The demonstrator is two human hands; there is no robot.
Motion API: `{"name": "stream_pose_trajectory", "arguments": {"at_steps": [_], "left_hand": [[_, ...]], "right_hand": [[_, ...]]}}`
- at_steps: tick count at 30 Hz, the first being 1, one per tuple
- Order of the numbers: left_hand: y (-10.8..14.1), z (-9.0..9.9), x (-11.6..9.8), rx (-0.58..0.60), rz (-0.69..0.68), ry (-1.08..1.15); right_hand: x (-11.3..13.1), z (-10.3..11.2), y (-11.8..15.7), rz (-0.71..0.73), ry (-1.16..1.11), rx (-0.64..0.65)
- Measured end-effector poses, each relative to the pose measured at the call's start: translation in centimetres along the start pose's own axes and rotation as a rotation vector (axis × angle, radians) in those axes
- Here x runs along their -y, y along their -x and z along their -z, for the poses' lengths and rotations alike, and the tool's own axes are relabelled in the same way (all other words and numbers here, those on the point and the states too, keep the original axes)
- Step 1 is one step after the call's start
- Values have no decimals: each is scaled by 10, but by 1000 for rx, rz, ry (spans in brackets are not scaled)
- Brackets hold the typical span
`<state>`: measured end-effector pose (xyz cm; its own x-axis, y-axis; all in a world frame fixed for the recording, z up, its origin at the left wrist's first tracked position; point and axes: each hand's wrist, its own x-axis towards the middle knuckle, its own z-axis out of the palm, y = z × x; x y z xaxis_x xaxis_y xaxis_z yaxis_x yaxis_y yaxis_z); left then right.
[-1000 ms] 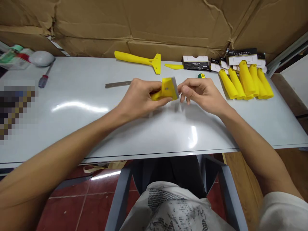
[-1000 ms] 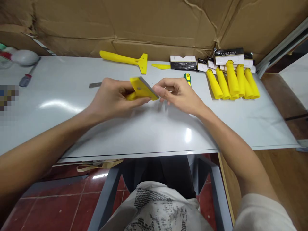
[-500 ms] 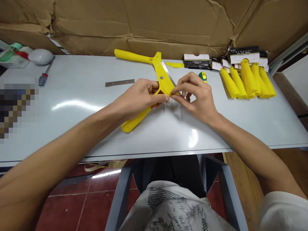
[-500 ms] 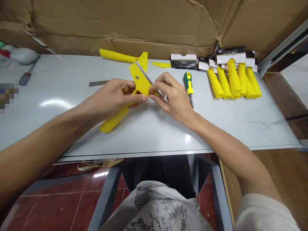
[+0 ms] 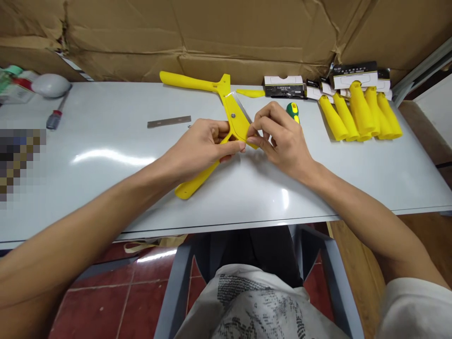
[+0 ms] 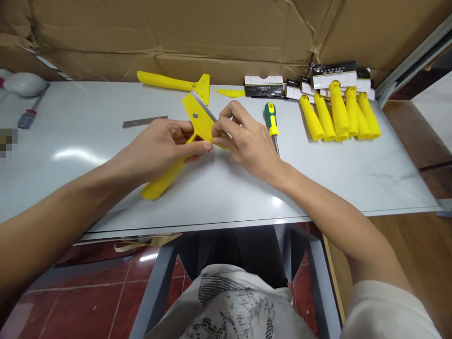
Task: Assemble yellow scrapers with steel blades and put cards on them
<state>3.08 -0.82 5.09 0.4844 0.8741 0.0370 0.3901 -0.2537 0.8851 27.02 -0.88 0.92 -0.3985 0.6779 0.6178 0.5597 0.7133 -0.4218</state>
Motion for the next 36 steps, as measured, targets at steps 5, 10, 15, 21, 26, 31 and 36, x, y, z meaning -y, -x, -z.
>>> {"name": "stream_pose_trajectory", "arguments": {"at_steps": [5,10,15,21,26,31,36], "left_hand": [[4,-3,-8,-41,1,-11],[6,-3,-12,-65,-26,8],[6,-2,-8,-46,-49,-9],[8,-3,-11,-62,-30,-22],[10,-1,-9,-96,-117,-138],[9,1,-7,-124,-126,-214],[9,-1,-14,-122,-103,-181]], "right_hand": [[4,7,-2,-25,-60,-6],[6,6,-2,24,-107,-87],[10,6,-1,-39,-102,-48],[12,14,-4,-67,-184,-57],[11,22,-9,-256,-324,-9],[14,25,-11,-280,-427,26],[13,22,-10,-307,-420,34]]}}
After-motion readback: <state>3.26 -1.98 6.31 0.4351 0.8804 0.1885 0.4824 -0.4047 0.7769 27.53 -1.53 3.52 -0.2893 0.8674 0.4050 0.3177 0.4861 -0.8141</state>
